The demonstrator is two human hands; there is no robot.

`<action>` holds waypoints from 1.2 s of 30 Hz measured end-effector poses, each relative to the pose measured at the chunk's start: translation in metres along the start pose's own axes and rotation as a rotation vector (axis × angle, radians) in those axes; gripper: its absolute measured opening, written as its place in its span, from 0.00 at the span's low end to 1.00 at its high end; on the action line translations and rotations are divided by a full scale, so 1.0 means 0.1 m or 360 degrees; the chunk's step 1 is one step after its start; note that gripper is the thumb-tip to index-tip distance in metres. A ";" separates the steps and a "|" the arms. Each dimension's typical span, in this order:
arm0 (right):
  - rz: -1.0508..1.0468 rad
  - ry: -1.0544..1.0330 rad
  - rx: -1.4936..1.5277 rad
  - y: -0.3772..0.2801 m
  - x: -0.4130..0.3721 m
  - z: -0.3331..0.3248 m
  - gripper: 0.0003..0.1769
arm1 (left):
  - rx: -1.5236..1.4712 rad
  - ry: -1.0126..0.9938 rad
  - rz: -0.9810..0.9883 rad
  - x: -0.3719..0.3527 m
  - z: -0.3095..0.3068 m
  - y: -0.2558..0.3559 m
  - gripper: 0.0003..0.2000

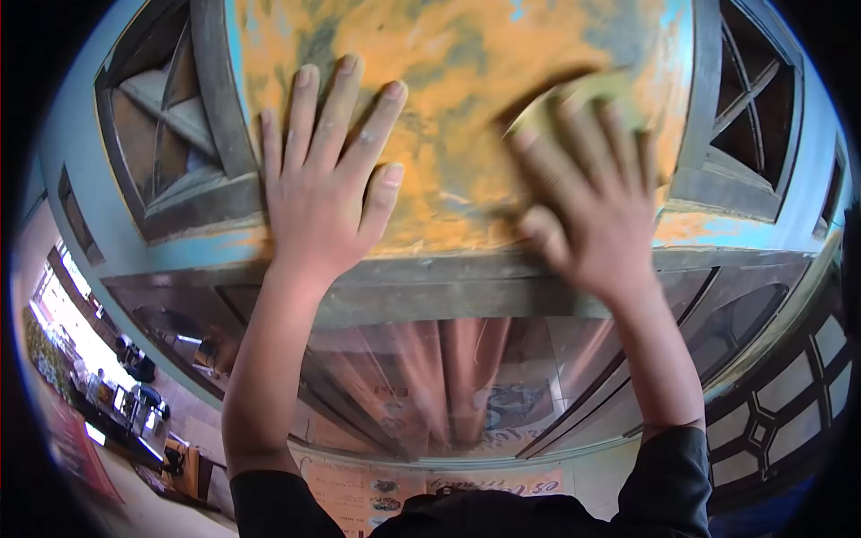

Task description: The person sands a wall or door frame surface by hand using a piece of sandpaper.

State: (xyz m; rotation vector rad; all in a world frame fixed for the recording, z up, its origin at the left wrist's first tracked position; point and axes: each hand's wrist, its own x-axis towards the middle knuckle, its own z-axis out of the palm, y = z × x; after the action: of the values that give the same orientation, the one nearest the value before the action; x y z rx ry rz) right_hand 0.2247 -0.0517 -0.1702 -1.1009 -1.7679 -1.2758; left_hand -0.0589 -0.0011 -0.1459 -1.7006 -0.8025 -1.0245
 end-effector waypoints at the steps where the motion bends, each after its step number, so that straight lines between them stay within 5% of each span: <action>1: 0.0131 0.0105 -0.0055 0.05 0.09 -0.02 0.36 | -0.0034 -0.0004 0.0000 -0.04 0.00 -0.01 0.27; 3: 0.0254 0.0222 -0.0151 -0.03 0.15 0.05 0.37 | -0.0018 -0.0005 0.0009 -0.11 0.00 -0.06 0.28; 6: -0.0293 -0.0119 -0.0045 -0.42 0.00 0.11 0.39 | -0.0003 -0.0027 0.0036 -0.15 -0.01 -0.13 0.28; 9: -0.0285 -0.0053 0.0001 -0.11 0.30 -0.01 0.36 | 0.0008 0.0025 0.0034 -0.05 -0.05 -0.20 0.29; 12: -0.0039 0.0429 -0.0238 0.53 0.99 -0.08 0.33 | 0.0027 0.0181 0.0097 0.30 -0.05 -0.40 0.30; 13: 0.0377 0.0249 -0.0212 0.43 1.21 -0.32 0.36 | 0.0048 0.0237 0.0119 0.46 -0.04 -0.49 0.30; 15: 0.0537 0.0123 -0.0173 0.21 1.46 -0.37 0.37 | 0.0079 0.0349 0.0167 0.75 -0.07 -0.61 0.30; 16: 0.0283 0.0273 -0.0308 0.08 1.39 -0.25 0.36 | 0.0061 0.0123 -0.0049 0.91 -0.25 -0.51 0.29; 17: 0.0029 0.0111 0.0115 -0.02 1.23 -0.10 0.37 | 0.0117 0.0127 -0.0072 1.02 -0.31 -0.52 0.29; 19: -0.0548 0.0211 0.0044 -0.28 1.05 -0.03 0.35 | 0.0248 0.0140 -0.0122 1.26 -0.37 -0.61 0.29; 21: -0.0481 0.0246 -0.0117 0.04 1.27 -0.12 0.36 | 0.0200 0.0124 -0.0156 1.42 -0.43 -0.67 0.30; 23: 0.0201 0.0173 -0.0157 0.21 1.64 -0.57 0.35 | 0.0178 0.0130 -0.0181 1.55 -0.44 -0.78 0.30; 25: 0.0496 0.0411 -0.0173 0.65 2.02 -0.54 0.37 | 0.0209 0.0181 -0.0211 1.67 -0.44 -0.71 0.29; 27: 0.0506 0.0436 -0.0300 0.31 2.08 -0.45 0.38 | 0.0215 0.0212 -0.0215 1.81 -0.42 -0.73 0.29; 31: -0.0315 0.0226 -0.0413 0.14 2.00 -0.31 0.39 | 0.0181 0.0201 -0.0204 2.02 -0.43 -0.78 0.30; 34: 0.0435 0.0255 -0.0200 0.72 2.33 -0.59 0.38 | 0.0197 0.0211 -0.0230 2.01 -0.46 -0.74 0.30; 36: 0.0504 0.0477 -0.0195 0.94 2.41 -0.55 0.37 | 0.0194 0.0236 -0.0240 2.01 -0.45 -0.73 0.30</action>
State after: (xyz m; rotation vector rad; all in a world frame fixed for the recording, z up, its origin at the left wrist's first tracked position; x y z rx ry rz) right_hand 0.2155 -0.0314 0.0930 -1.1369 -1.2540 -1.2867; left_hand -0.0470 -0.0087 0.0720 -1.4604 -0.8883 -1.1656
